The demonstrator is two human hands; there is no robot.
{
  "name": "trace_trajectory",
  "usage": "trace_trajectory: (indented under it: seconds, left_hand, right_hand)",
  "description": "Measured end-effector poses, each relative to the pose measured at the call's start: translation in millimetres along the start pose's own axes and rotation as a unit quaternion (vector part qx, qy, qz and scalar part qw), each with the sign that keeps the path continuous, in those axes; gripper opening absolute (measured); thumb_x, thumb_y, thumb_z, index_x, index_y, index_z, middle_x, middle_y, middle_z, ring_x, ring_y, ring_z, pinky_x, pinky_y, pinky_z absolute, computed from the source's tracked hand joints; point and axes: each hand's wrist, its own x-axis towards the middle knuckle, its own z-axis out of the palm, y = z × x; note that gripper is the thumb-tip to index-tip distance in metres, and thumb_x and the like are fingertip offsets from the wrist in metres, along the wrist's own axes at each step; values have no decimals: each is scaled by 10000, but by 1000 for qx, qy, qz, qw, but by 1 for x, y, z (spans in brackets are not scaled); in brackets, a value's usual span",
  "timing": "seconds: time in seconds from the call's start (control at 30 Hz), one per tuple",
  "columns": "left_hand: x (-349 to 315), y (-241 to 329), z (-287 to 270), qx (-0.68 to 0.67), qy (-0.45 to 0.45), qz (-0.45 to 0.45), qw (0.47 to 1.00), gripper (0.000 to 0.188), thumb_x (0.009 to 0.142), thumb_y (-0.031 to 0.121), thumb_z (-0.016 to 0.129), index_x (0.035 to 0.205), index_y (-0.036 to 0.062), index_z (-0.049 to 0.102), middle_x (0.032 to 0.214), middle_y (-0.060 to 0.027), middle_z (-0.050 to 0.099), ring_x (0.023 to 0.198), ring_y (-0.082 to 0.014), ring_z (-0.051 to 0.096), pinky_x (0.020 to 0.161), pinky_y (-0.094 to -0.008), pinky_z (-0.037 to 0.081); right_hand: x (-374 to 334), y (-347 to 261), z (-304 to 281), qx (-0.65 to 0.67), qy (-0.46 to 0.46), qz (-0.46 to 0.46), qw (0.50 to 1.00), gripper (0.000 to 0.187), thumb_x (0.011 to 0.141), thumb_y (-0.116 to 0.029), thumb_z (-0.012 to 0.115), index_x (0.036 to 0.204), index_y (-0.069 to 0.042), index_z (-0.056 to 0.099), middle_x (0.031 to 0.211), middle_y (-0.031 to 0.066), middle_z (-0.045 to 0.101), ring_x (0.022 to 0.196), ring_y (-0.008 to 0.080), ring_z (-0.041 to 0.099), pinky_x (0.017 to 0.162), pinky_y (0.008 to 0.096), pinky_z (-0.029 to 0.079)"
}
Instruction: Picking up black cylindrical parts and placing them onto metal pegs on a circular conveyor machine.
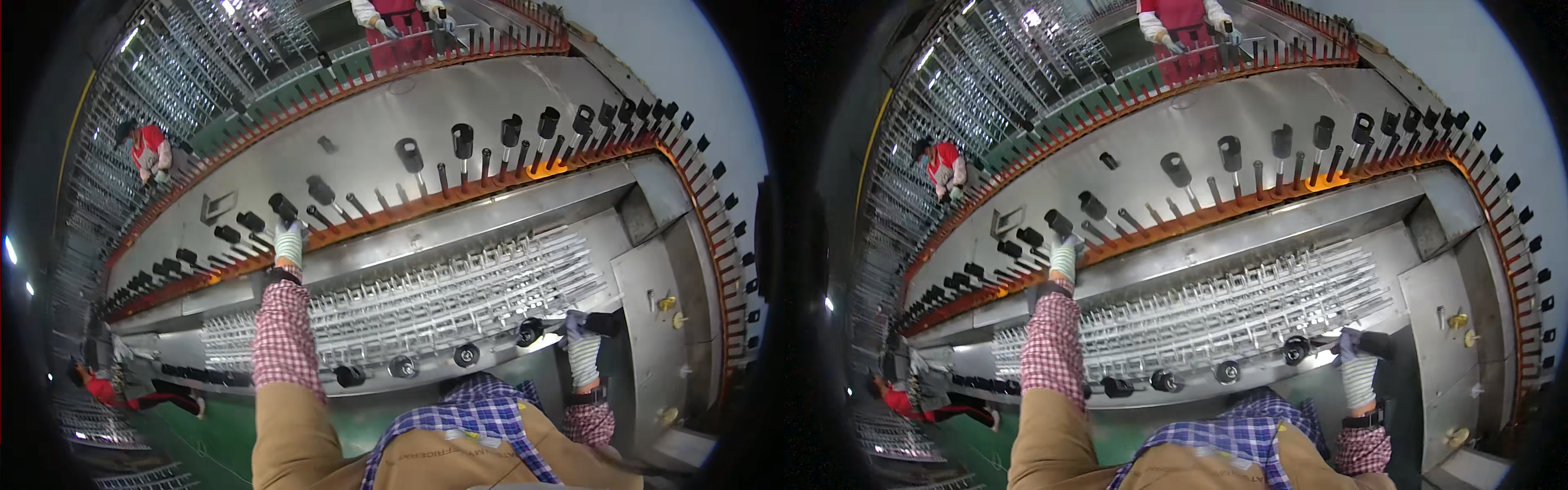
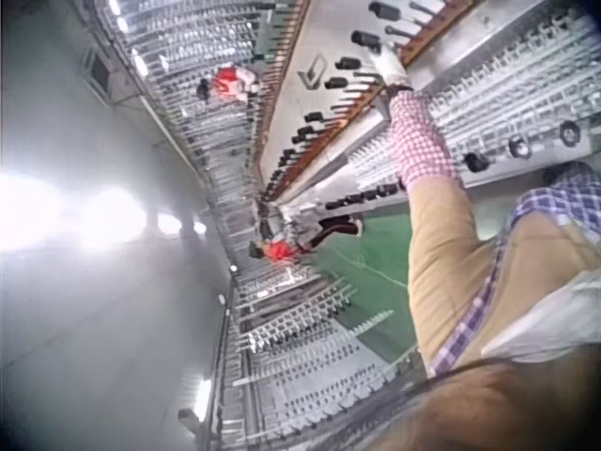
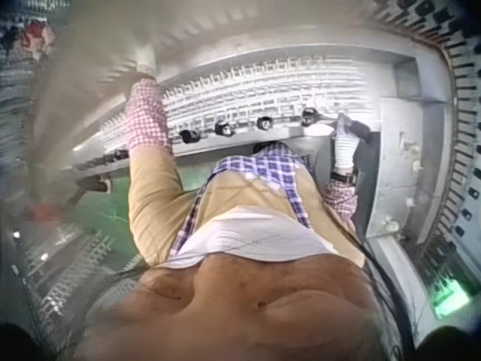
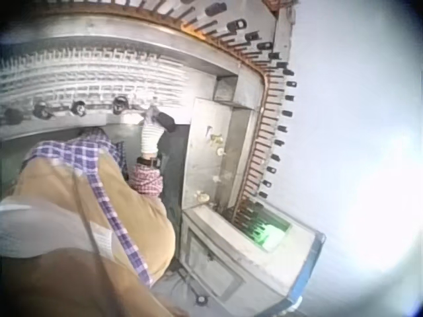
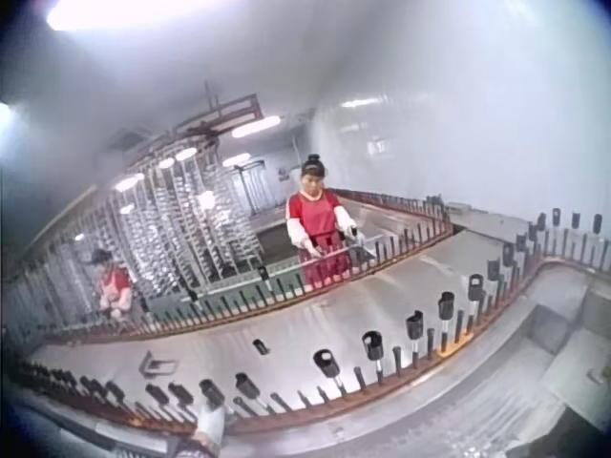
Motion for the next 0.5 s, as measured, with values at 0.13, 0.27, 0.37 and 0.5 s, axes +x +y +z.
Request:
trace_trajectory:
  seconds: [0.13, 0.27, 0.37, 0.5]
  left_hand:
    - [5, 27, 4, -41, 118, -111, 986, 331, 759, 285, 619, 900, -1, 529, 586, -58, 539, 405, -153, 497, 372, -268, 391]
    - [-67, 144, 0, -94, 116, 189, 971, 263, 839, 294, 544, 872, 38, 594, 529, 18, 447, 454, -75, 425, 426, -235, 346]
    - [-141, 157, -109, 426, 298, 526, 673, 181, 881, 90, 401, 992, 40, 534, 710, -12, 499, 602, -98, 455, 524, -224, 388]
    - [-262, 94, -206, 132, 372, 307, 866, 154, 900, 186, 416, 971, 80, 503, 714, 52, 400, 522, -8, 335, 431, -118, 275]
  right_hand:
    - [7, 3, -8, -15, -29, 53, 998, 188, 846, -226, 531, 850, -38, 527, 637, 33, 536, 473, 67, 466, 385, 212, 361]
    - [5, 7, -24, 0, 18, 46, 999, 284, 851, -265, 516, 730, -8, 533, 571, 56, 520, 493, 116, 489, 431, 266, 391]
    - [8, 15, -24, -350, 30, -36, 936, 421, 859, -336, 475, 741, 62, 550, 626, 164, 547, 514, 264, 480, 522, 371, 389]
    - [-7, 32, -16, -110, 38, -26, 993, 294, 844, -245, 521, 1026, -14, 530, 795, 64, 578, 600, 142, 502, 519, 259, 397]
